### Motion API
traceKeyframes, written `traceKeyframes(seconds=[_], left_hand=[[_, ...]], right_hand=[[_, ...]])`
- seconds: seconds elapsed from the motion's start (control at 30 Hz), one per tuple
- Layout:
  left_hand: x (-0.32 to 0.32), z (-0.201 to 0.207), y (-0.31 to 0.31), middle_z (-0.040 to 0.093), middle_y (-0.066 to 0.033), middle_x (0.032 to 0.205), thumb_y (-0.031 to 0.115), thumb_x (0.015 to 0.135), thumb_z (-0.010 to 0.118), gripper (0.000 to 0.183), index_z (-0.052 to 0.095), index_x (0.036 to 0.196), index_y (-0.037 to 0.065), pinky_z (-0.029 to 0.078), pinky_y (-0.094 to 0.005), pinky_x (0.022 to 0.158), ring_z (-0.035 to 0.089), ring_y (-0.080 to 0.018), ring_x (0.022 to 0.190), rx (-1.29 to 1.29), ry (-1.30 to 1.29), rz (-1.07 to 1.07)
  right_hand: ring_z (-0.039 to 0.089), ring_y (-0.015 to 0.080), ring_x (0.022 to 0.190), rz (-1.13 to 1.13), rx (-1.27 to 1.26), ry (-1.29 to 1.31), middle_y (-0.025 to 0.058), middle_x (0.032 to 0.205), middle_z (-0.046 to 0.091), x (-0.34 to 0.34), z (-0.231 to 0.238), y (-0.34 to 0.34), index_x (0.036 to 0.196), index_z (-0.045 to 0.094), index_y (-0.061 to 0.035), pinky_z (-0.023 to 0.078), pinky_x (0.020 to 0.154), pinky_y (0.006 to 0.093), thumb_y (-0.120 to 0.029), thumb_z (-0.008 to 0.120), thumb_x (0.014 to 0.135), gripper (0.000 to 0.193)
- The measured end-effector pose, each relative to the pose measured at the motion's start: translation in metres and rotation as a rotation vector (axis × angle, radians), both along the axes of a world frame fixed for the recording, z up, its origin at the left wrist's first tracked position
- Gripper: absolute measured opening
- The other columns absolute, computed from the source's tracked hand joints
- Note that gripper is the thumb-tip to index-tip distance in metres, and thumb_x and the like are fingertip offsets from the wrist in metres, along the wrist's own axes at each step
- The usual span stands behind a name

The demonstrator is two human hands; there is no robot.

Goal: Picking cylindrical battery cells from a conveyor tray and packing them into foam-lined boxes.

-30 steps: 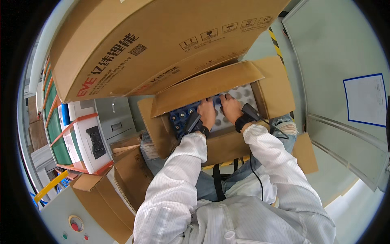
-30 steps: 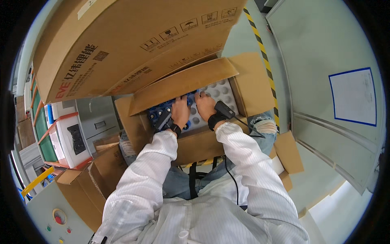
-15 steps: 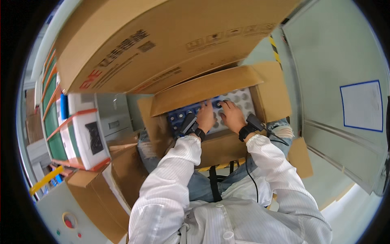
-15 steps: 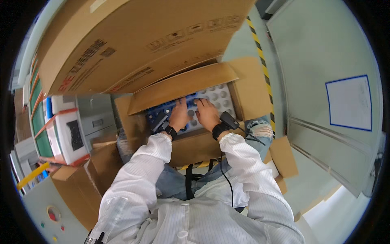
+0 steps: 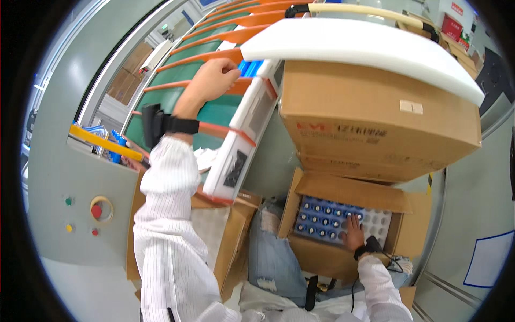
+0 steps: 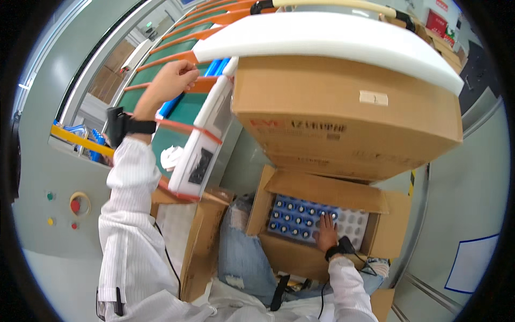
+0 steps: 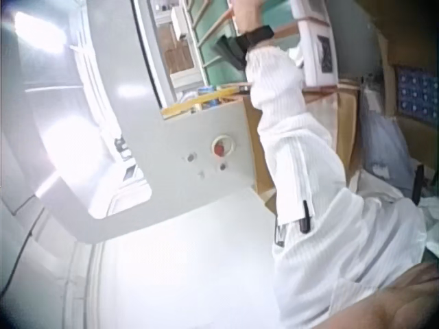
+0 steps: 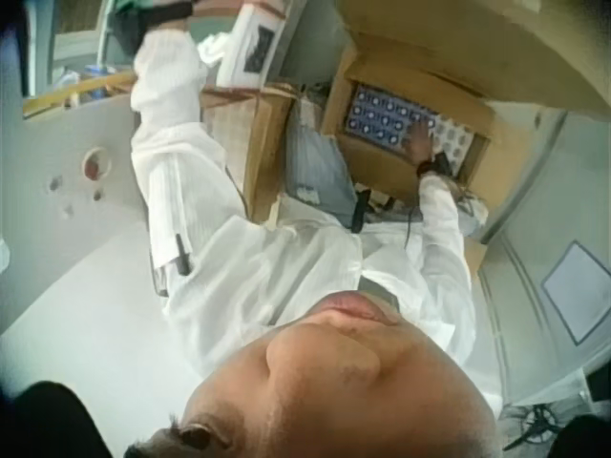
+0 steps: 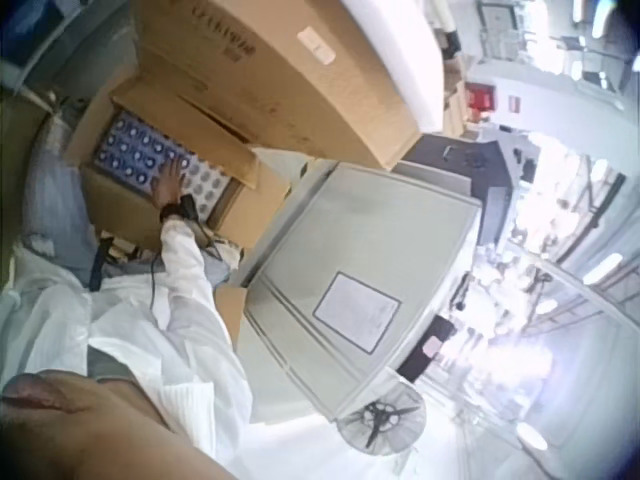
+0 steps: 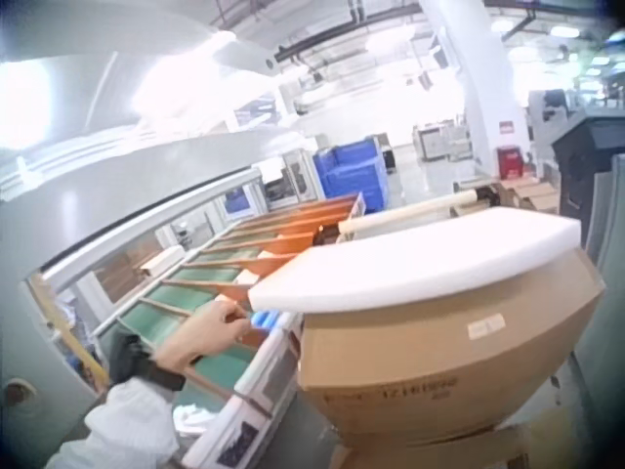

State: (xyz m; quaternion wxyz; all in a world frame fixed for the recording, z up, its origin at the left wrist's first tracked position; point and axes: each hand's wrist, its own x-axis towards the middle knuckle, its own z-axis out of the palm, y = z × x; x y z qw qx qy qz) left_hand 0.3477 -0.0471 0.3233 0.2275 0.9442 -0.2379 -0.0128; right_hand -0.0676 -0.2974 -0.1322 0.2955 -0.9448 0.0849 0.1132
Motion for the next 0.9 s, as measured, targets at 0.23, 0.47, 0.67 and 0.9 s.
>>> traceKeyframes(seconds=[0.23, 0.47, 0.67, 0.9], left_hand=[[0.270, -0.105, 0.134, 0.063, -0.0216, 0.117, 0.036, 0.073, 0.067, 0.047, 0.068, 0.111, 0.007, 0.047, -0.0431, 0.095, 0.060, -0.0369, 0.111, 0.604, -0.242, 0.067], [0.361, -0.179, 0.101, 0.063, -0.0172, 0.122, 0.047, 0.074, 0.071, 0.063, 0.059, 0.127, 0.014, 0.046, -0.0421, 0.097, 0.060, -0.0344, 0.114, 0.714, -0.140, 0.406], [0.245, -0.154, 0.023, 0.065, -0.0141, 0.099, 0.053, 0.076, 0.067, 0.061, 0.065, 0.107, 0.001, 0.049, -0.0380, 0.076, 0.063, -0.0253, 0.090, -0.318, 0.035, 0.289], [0.078, 0.011, 0.063, 0.060, -0.0073, 0.093, 0.044, 0.076, 0.065, 0.053, 0.058, 0.110, 0.003, 0.047, -0.0276, 0.071, 0.058, -0.0151, 0.080, -0.490, 0.270, 0.239]], right_hand=[[0.052, 0.0437, 0.106, -0.062, 0.193, -0.339, 0.0250, 0.116, 0.054, -0.003, 0.021, 0.024, 0.127, 0.047, 0.0014, 0.044, 0.091, 0.0475, -0.011, 0.067, 0.078, 0.054], [0.056, 0.0407, 0.101, -0.350, 0.215, -0.197, 0.0214, 0.111, 0.058, -0.021, 0.045, 0.031, 0.116, 0.058, -0.0032, 0.046, 0.089, 0.0451, -0.012, 0.068, 0.080, 0.039], [0.060, 0.0370, 0.094, -0.516, 0.207, -0.132, 0.0166, 0.103, 0.063, -0.013, 0.095, 0.025, 0.109, 0.062, -0.0043, 0.050, 0.080, 0.0399, -0.005, 0.064, 0.083, 0.026], [0.066, 0.0260, 0.093, -0.418, 0.640, -0.197, 0.0133, 0.102, 0.066, 0.002, 0.171, 0.045, 0.110, 0.062, -0.0035, 0.051, 0.081, 0.0337, -0.011, 0.064, 0.088, 0.023]])
